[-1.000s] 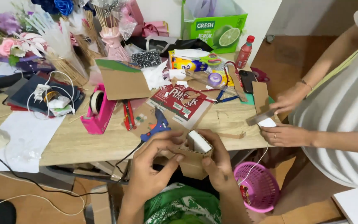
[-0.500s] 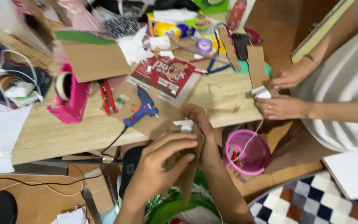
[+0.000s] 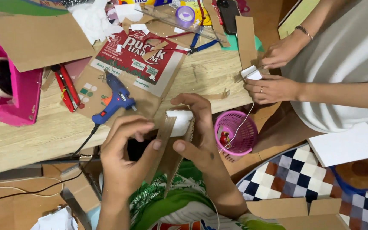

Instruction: The person assembles a small cardboard structure by applying hot glue to a white foam block and attaching a cardboard piece. They then cut a larger cardboard sheet with scissors and secure it with tape. The workspace is cluttered with craft supplies.

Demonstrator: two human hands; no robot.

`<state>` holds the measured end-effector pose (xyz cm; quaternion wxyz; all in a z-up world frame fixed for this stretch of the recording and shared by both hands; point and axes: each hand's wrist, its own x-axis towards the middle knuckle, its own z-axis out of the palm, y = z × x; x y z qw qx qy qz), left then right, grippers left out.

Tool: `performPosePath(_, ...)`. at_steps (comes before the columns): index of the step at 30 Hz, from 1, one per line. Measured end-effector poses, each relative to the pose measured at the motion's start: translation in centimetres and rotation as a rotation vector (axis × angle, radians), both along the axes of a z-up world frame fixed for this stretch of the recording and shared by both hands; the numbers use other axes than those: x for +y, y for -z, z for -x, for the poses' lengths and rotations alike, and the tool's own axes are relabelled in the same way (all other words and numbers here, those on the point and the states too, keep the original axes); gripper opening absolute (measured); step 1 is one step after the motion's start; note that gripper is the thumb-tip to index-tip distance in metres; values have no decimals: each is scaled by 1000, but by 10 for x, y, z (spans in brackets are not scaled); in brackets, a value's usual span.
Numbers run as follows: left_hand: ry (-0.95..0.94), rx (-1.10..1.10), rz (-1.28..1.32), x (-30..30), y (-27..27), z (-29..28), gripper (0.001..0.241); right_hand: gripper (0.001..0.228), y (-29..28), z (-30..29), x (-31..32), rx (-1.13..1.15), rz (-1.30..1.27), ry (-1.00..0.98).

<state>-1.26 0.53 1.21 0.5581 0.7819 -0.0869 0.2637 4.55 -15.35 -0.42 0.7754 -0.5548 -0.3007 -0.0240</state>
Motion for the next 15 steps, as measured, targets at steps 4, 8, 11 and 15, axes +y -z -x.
performPosePath(4, 51, 140, 8, -7, 5, -2, 37, 64, -9, 4, 1, 11, -14, 3)
performPosePath(8, -30, 192, 61, -7, 8, -3, 47, 67, -9, 7, 2, -3, -22, -42)
performPosePath(11, -52, 96, -12, -5, 3, -3, 37, 67, -10, 9, 5, 9, -46, -88)
performPosePath(15, -156, 34, 106, -6, 5, 0, 28, 75, -9, 13, 10, 61, -50, -147)
